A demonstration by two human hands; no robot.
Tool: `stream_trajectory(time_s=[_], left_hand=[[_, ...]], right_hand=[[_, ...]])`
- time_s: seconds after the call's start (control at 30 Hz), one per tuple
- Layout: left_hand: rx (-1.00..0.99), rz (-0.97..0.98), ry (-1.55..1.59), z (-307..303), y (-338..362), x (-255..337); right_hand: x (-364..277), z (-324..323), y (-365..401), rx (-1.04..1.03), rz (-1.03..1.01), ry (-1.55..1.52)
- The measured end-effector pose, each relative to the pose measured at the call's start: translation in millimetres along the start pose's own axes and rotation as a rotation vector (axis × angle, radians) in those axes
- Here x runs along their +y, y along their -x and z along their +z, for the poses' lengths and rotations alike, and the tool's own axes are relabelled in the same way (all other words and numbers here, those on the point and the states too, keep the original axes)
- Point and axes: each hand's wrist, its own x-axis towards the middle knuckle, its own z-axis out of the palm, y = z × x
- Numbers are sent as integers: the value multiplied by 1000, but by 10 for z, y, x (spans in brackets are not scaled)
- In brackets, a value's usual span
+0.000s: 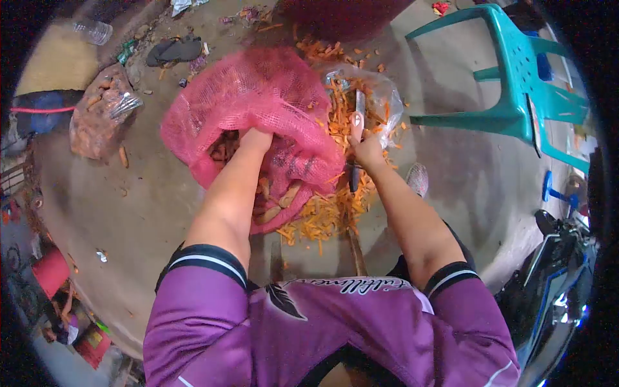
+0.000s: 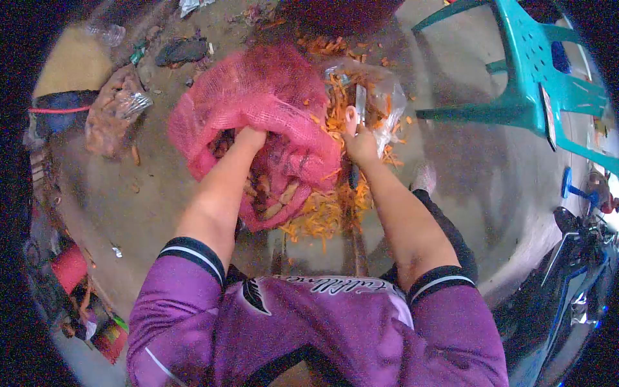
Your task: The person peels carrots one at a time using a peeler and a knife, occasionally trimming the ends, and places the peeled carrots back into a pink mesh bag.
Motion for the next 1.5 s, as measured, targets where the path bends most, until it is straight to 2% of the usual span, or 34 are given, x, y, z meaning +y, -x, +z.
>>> stream_trajectory(time_s=[0.1,0.2,0.3,0.4,0.43,0.53,0.57,0.67,0.7,0.8,0.83,0.93,0.97,1.07,1.1,1.2,1.3,1.37,1.4,1.47,1.5], left_hand=[[-569,-143,-263,-553,147,351],[-884,-284,228,-827,366,294],[-921,-123,353,-1614,658,875],[-910,-52,507,-2119,975,1305],[-832,96,600,-2142,1048,1339],[-611,22,913,-2350,1411,1621],[-504,99,1235,-2115,1416,1486],[-451,-410,1660,-2015,1633,1765],[-422,-479,1695,-1988,1735,1900],[-588,-571,1909,-1551,1642,1873],[-769,-522,1866,-1495,1606,1819],[-646,-617,1812,-1377,1584,2049],[-912,-568,2034,-1256,1512,1905],[-757,-598,1822,-1401,1530,2098],[-827,-551,1870,-1365,1470,2047],[-580,-789,1807,-1280,1486,2106],[-604,-545,1717,-1283,1430,1983],[-589,-557,1688,-1391,1429,2050],[-582,-566,1673,-1447,1447,2095],[-718,-522,1644,-1375,1471,2017],[-784,-499,1627,-1351,1483,1984]], right_hand=[[-179,-280,131,-92,148,-426],[-513,-669,456,-198,228,-735],[-821,-1048,915,-301,271,-902],[-954,-1281,1383,-364,160,-1060],[-962,-1323,1525,-363,86,-1127],[-1076,-1493,1954,-405,-10,-1248],[-1077,-1491,2055,-406,-88,-1314],[-1112,-1445,2196,-447,-58,-1473],[-1094,-1456,2181,-470,-81,-1439],[-995,-1464,1922,-317,-91,-1330],[-1031,-1491,1888,-198,-66,-1338],[-1074,-1459,1790,-192,33,-1343],[-1119,-1428,1798,-168,34,-1263],[-1267,-1336,1868,-136,-19,-1136],[-1266,-1296,1826,-134,-22,-1116],[-1274,-1184,1703,-138,-42,-1097],[-1300,-1132,1596,-169,-47,-1113],[-1287,-1119,1500,-206,-38,-1069],[-1267,-1138,1441,-123,-14,-1047],[-1203,-1224,1262,40,29,-1002],[-1098,-1244,1112,106,54,-1076]])
